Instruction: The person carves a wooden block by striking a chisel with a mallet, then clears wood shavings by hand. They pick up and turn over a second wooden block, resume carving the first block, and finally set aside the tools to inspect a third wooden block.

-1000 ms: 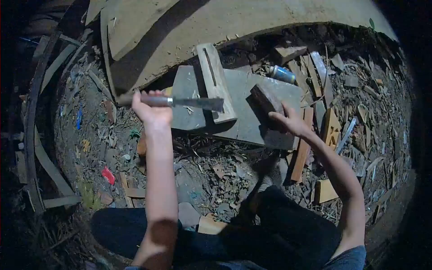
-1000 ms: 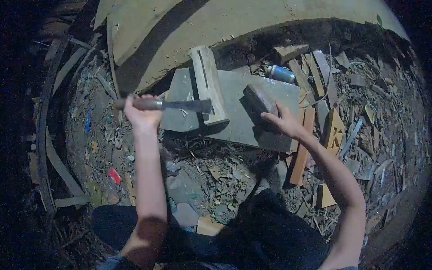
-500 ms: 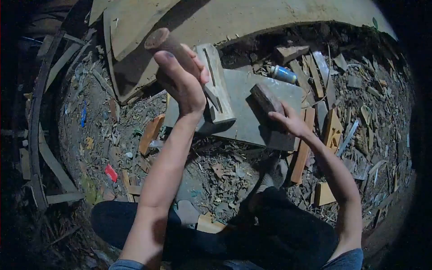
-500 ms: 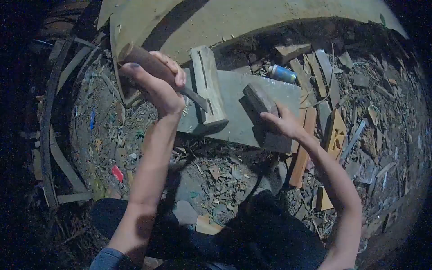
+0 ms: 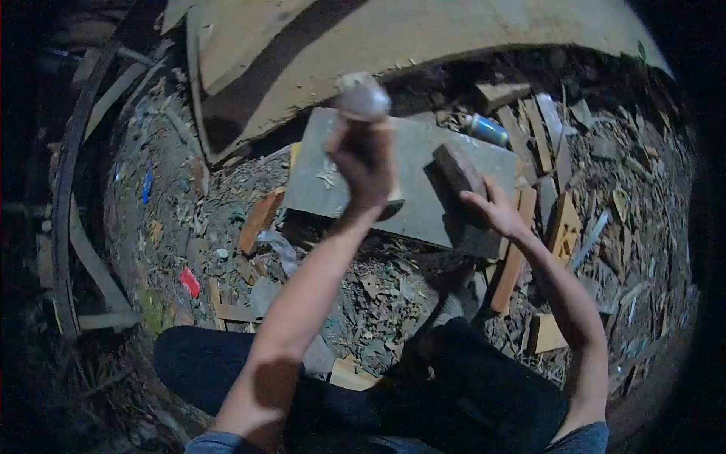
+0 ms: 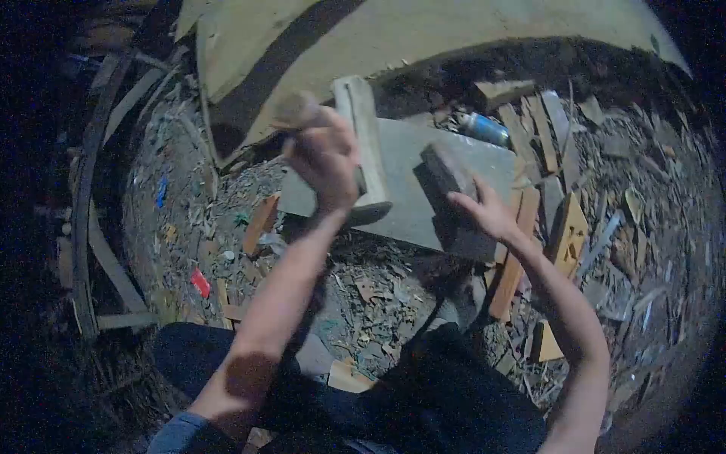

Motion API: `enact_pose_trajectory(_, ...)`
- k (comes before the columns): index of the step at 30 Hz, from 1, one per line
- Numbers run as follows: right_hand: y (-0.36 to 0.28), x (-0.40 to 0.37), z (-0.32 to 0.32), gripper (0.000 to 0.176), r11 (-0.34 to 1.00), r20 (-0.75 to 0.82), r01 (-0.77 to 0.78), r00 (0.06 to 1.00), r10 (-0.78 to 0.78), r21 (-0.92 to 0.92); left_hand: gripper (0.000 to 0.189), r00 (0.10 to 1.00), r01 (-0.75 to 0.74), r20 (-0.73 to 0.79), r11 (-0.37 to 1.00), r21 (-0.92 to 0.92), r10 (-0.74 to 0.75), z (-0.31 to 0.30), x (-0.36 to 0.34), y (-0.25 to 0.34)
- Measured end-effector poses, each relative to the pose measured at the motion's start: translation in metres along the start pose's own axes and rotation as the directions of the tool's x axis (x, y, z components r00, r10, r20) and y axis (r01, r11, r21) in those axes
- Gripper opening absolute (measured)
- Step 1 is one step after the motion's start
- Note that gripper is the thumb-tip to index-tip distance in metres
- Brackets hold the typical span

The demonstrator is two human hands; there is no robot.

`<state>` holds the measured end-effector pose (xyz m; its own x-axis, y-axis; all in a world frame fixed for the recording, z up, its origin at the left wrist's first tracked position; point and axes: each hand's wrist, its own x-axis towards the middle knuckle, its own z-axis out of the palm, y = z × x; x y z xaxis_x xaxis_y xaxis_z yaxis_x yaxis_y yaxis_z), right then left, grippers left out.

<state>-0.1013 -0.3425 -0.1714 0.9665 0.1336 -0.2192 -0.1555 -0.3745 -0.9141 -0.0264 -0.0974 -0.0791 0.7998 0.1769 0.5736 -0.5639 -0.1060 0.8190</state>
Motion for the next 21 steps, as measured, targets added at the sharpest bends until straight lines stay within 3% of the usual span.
enact_pose_trajectory(1,-0.003,-0.001,0.003,0.057,1.0,0.018,0.022,1.0,-0.022,-0.008,0.022,1.0,-0.019,0.003,0.989,-0.145,0.019,0.018,0.004,0.046)
enact_pose_trajectory(2,-0.005,-0.005,0.005,0.058,0.998,-0.054,0.0,0.999,0.003,0.067,0.026,0.996,-0.039,0.081,0.986,0.161,0.026,0.02,-0.002,0.039)
enact_pose_trajectory(3,-0.008,-0.009,0.004,0.059,0.99,-0.12,-0.019,0.992,0.037,0.141,0.027,0.976,-0.2,0.101,0.976,0.088,0.191,0.027,-0.002,0.04)
enact_pose_trajectory(4,-0.01,-0.01,-0.004,0.059,0.993,-0.096,-0.009,0.995,0.02,0.119,0.028,0.969,-0.24,0.074,0.968,0.073,0.234,0.037,-0.004,0.046)
enact_pose_trajectory(6,-0.027,-0.013,-0.031,0.047,0.986,-0.216,-0.165,0.964,0.156,-0.024,0.025,0.969,-0.198,0.173,0.972,0.124,0.175,0.046,-0.011,0.039)
enact_pose_trajectory(7,-0.067,-0.024,-0.033,0.036,0.958,-0.313,0.054,0.949,0.038,0.282,0.022,0.972,-0.189,0.159,0.979,0.082,0.174,0.054,-0.011,0.039)
enact_pose_trajectory(8,-0.109,-0.03,-0.046,0.026,0.946,-0.334,-0.027,0.932,0.141,0.324,0.021,0.968,-0.191,0.191,0.969,0.153,0.161,0.058,-0.012,0.04)
enact_pose_trajectory(9,-0.108,-0.028,-0.069,0.023,0.916,-0.413,0.036,0.899,0.146,0.4,0.019,0.963,-0.19,0.229,0.957,0.221,0.138,0.058,-0.012,0.04)
enact_pose_trajectory(10,-0.118,-0.04,-0.089,0.026,0.92,-0.394,0.251,0.911,-0.12,0.3,0.019,0.969,-0.184,0.208,0.955,0.231,0.136,0.057,-0.011,0.04)
enact_pose_trajectory(11,-0.144,-0.051,-0.088,0.031,0.824,-0.457,0.473,0.835,-0.306,0.312,0.018,0.962,-0.175,0.25,0.956,0.236,0.114,0.057,-0.011,0.041)
enact_pose_trajectory(13,-0.153,-0.062,-0.088,0.039,0.715,-0.433,0.636,0.754,-0.494,0.291,0.017,0.953,-0.165,0.29,0.959,0.232,0.094,0.061,-0.011,0.041)
enact_pose_trajectory(14,-0.143,-0.065,-0.084,0.046,0.878,-0.406,0.472,0.79,-0.459,-0.074,0.018,0.962,-0.149,0.26,0.959,0.24,0.084,0.062,-0.01,0.042)
enact_pose_trajectory(15,-0.124,-0.067,-0.076,0.055,0.875,-0.403,0.227,0.818,-0.41,-0.428,0.02,0.969,-0.134,0.234,0.959,0.248,0.075,0.062,-0.01,0.042)
enact_pose_trajectory(16,-0.114,-0.068,-0.049,0.069,0.891,-0.376,0.374,0.811,-0.448,-0.257,0.02,0.968,-0.139,0.24,0.958,0.249,0.078,0.062,-0.008,0.042)
enact_pose_trajectory(17,-0.126,-0.069,-0.048,0.07,0.948,-0.361,0.299,0.877,-0.318,-0.109,0.019,0.97,-0.112,0.239,0.958,0.264,0.048,0.062,-0.005,0.04)
enact_pose_trajectory(19,-0.112,-0.072,-0.073,0.064,0.93,-0.493,0.365,0.801,-0.34,-0.048,0.019,0.972,-0.067,0.235,0.957,0.283,-0.002,0.061,-0.004,0.035)
enact_pose_trajectory(20,-0.111,-0.076,-0.104,0.058,0.968,-0.306,0.186,0.943,-0.127,0.171,0.019,0.969,-0.093,0.246,0.958,0.272,0.025,0.064,-0.002,0.032)
enact_pose_trajectory(21,-0.12,-0.057,-0.121,0.054,0.703,0.151,0.555,0.727,-0.67,0.445,0.018,0.966,-0.119,0.254,0.958,0.26,0.051,0.066,-0.002,0.032)
